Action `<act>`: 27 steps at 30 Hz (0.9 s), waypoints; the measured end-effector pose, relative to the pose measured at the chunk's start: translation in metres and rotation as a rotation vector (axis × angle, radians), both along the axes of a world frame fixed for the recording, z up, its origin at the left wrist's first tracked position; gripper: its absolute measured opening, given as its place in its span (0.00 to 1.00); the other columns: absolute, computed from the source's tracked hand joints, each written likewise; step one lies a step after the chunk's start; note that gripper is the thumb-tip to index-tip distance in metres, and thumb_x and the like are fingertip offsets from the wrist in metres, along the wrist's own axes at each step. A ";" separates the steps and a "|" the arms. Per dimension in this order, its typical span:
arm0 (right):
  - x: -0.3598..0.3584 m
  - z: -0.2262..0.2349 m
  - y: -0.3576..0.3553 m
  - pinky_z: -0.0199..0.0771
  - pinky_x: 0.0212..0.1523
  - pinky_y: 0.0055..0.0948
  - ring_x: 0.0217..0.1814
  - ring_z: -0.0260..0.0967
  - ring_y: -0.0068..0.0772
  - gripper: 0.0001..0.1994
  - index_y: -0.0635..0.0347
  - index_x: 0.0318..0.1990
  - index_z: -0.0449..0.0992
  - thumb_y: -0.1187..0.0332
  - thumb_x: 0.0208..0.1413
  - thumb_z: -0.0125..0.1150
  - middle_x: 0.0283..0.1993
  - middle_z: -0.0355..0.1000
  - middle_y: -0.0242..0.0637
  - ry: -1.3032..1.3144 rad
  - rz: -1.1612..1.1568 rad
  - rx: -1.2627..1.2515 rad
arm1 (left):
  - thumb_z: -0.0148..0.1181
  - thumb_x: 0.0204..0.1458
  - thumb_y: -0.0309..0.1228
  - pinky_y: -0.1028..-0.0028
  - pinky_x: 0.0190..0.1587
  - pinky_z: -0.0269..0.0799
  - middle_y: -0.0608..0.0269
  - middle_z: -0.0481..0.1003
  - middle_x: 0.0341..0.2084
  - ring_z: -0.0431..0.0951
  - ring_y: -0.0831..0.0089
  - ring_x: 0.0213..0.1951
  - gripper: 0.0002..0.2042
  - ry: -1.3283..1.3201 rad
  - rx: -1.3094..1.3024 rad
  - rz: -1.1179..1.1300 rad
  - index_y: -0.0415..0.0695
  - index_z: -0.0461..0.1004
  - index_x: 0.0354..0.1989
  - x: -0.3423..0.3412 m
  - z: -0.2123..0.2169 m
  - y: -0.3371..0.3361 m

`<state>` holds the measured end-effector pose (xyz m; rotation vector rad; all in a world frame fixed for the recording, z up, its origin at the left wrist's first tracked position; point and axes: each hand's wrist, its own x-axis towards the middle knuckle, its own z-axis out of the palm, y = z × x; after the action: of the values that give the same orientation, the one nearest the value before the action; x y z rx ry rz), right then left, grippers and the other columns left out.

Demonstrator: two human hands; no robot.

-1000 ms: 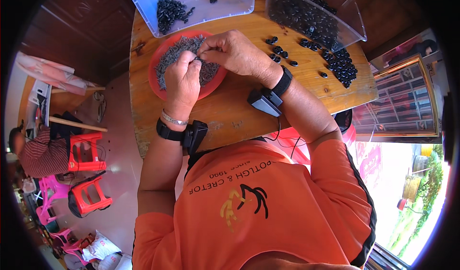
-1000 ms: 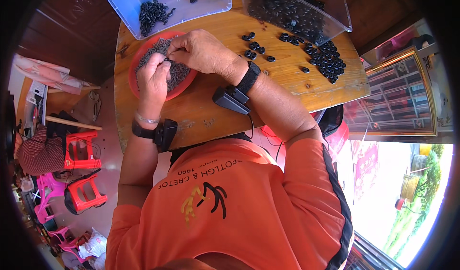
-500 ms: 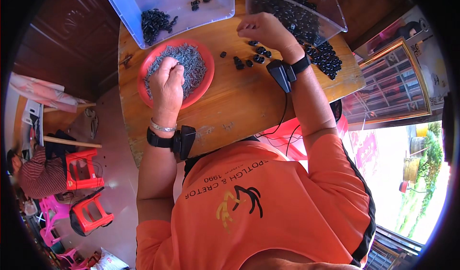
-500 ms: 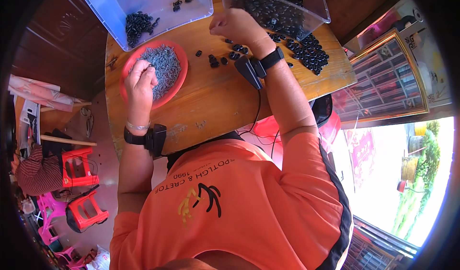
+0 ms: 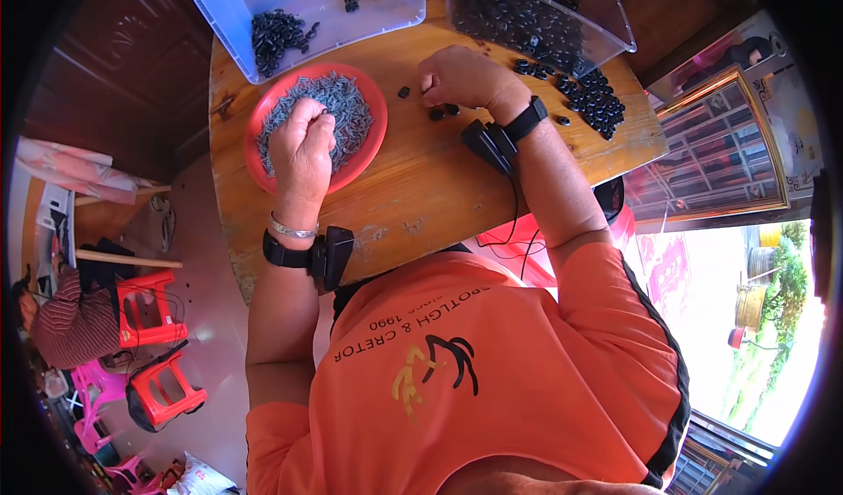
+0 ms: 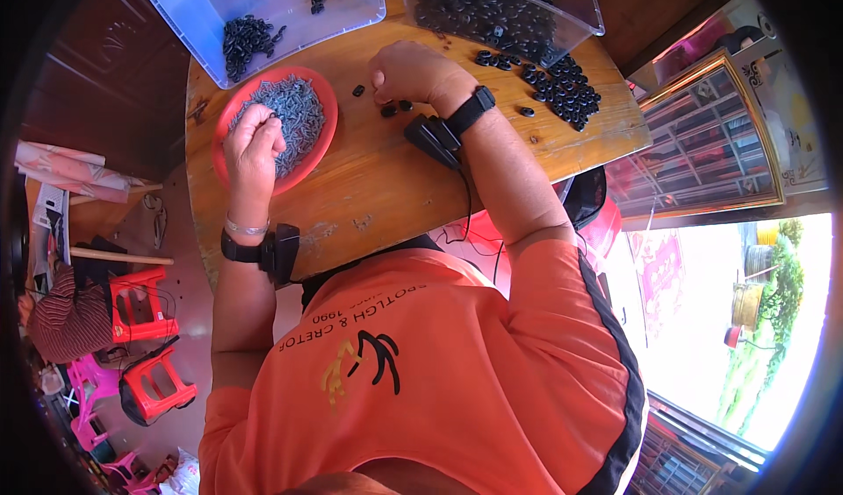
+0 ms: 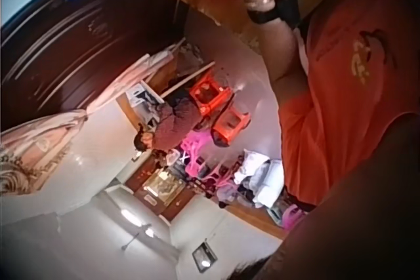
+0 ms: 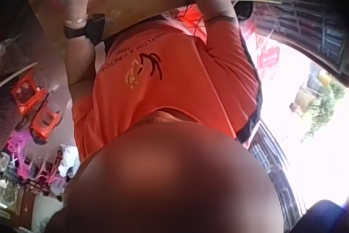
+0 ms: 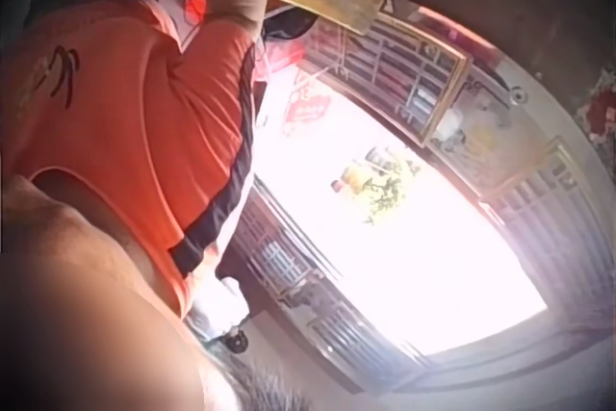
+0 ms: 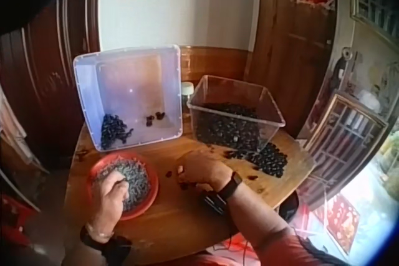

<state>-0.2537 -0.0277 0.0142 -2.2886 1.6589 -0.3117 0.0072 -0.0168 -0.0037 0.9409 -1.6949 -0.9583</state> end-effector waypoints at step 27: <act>-0.016 0.002 -0.001 0.71 0.36 0.25 0.33 0.73 0.27 0.12 0.63 0.41 0.76 0.72 0.47 0.60 0.31 0.76 0.37 -0.352 -0.076 -0.174 | 0.49 0.51 0.25 0.79 0.23 0.62 0.66 0.67 0.13 0.66 0.81 0.18 0.05 -0.001 -0.008 -0.046 0.37 0.68 0.27 -0.004 0.001 0.005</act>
<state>-0.2694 -0.0289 0.0160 -2.1330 1.5887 -0.8528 0.0028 -0.0119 -0.0025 0.9011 -1.7263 -0.9808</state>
